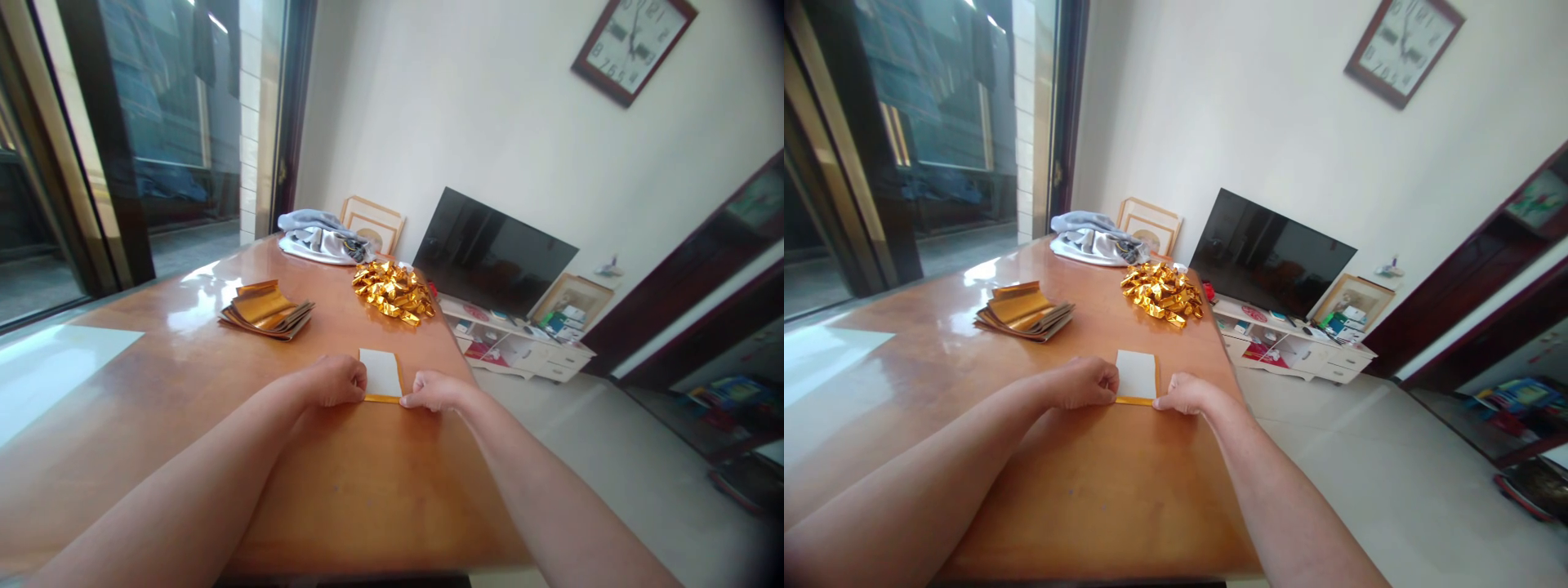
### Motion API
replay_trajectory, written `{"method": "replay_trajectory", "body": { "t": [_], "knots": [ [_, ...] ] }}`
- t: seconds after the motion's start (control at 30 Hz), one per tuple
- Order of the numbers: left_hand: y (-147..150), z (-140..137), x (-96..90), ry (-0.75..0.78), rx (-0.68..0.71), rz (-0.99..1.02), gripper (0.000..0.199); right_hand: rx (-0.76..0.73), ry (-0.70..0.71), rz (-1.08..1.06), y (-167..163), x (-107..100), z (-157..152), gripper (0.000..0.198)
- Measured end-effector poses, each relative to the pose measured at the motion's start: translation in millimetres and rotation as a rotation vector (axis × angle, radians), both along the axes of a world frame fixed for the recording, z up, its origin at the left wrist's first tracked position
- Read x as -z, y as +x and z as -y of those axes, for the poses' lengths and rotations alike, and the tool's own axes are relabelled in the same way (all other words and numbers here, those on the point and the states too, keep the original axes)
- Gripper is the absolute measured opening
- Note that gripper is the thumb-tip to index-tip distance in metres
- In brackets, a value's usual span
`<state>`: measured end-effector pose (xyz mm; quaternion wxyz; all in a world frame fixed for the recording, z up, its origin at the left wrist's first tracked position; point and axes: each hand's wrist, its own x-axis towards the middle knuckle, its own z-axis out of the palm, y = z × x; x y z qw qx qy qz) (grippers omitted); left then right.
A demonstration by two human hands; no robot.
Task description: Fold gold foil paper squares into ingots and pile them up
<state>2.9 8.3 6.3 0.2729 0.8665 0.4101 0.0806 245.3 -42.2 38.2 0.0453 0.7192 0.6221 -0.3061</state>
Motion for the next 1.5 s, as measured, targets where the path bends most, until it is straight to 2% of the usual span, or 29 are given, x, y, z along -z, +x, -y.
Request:
{"method": "replay_trajectory", "body": {
  "t": [0.1,0.27,0.4,0.57,0.77,0.9,1.03,1.17,1.33,1.4,1.5],
  "knots": [
    [0.1,-1.4,1.0,-0.003,-0.003,-0.005,0.02,0.011,-0.025,-0.008,8.9,4.4,-1.2,0.036],
    [0.9,-2.4,1.5,0.001,-0.002,-0.017,0.02,0.035,-0.025,-0.045,14.2,7.3,0.6,0.021],
    [0.4,-2.0,0.4,0.005,0.008,-0.019,0.02,0.029,0.04,-0.122,15.9,4.7,0.6,0.019],
    [-0.4,-0.3,0.2,0.024,0.01,-0.014,0.02,-0.072,0.118,-0.271,7.8,4.3,-4.8,0.008],
    [-0.7,3.1,-0.1,0.027,-0.019,0.032,0.016,-0.143,0.156,-0.353,0.5,18.5,0.4,0.019],
    [-1.5,5.4,-3.8,-0.011,-0.028,0.046,0.016,-0.134,0.218,-0.46,3.3,30.6,6.9,0.015],
    [-0.9,5.4,-4.6,-0.044,-0.033,0.056,0.014,-0.124,0.263,-0.517,4.5,33.2,9.7,0.008],
    [0.9,-2.4,0.6,-0.01,-0.092,0.182,0.019,-0.092,0.251,-0.566,5.5,30.2,10.2,0.009],
    [1.1,-11.2,0.6,0.101,-0.321,0.409,0.032,0.05,0.302,-0.754,3.4,29.5,9.4,0.015],
    [2.7,-8.1,-3.1,0.025,-0.354,0.468,0.034,0.098,0.328,-0.827,0.1,28.6,9.0,0.017],
    [8.3,2.5,-8.3,-0.189,-0.29,0.599,0.035,0.118,0.356,-0.882,-5.8,25.4,9.3,0.02]
  ]
}}
